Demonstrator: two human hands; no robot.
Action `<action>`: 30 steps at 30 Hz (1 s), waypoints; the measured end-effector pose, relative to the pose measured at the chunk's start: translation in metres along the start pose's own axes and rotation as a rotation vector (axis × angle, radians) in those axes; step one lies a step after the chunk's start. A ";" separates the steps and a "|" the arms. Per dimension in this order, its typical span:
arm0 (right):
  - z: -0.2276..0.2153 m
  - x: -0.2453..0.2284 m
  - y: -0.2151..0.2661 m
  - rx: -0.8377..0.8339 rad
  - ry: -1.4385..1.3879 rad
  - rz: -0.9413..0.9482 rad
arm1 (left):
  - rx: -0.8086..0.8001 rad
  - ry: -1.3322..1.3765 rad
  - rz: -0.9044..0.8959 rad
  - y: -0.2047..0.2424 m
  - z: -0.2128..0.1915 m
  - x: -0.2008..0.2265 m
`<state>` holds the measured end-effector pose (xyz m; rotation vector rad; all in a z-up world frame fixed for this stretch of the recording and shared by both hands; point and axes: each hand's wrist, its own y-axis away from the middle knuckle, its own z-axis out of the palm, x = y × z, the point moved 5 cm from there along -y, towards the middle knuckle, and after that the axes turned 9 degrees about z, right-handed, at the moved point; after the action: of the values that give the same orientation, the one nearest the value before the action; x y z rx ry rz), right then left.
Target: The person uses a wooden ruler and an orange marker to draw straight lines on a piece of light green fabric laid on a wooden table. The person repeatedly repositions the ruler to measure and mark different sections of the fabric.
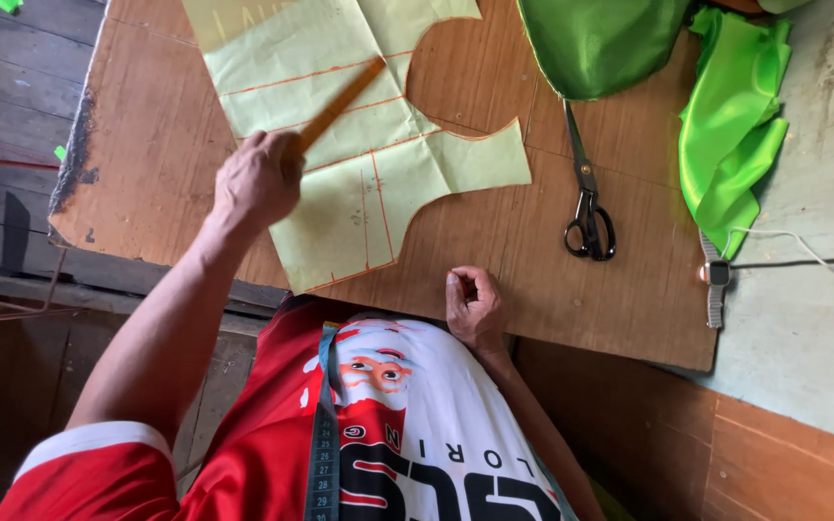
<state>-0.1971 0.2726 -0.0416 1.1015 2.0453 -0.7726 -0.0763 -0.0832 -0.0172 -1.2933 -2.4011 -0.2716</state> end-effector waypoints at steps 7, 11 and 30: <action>0.003 0.003 0.001 0.030 -0.028 0.016 | -0.101 0.248 -0.133 0.039 0.001 0.023; 0.001 -0.005 0.000 0.023 -0.040 0.012 | -0.117 0.416 -0.220 0.053 0.003 0.033; 0.000 -0.014 -0.001 0.035 -0.005 -0.003 | -0.151 0.817 -0.393 0.077 0.020 0.043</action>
<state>-0.1922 0.2657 -0.0311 1.1149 2.0375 -0.8144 -0.0388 -0.0008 -0.0177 -0.5595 -1.8950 -0.9085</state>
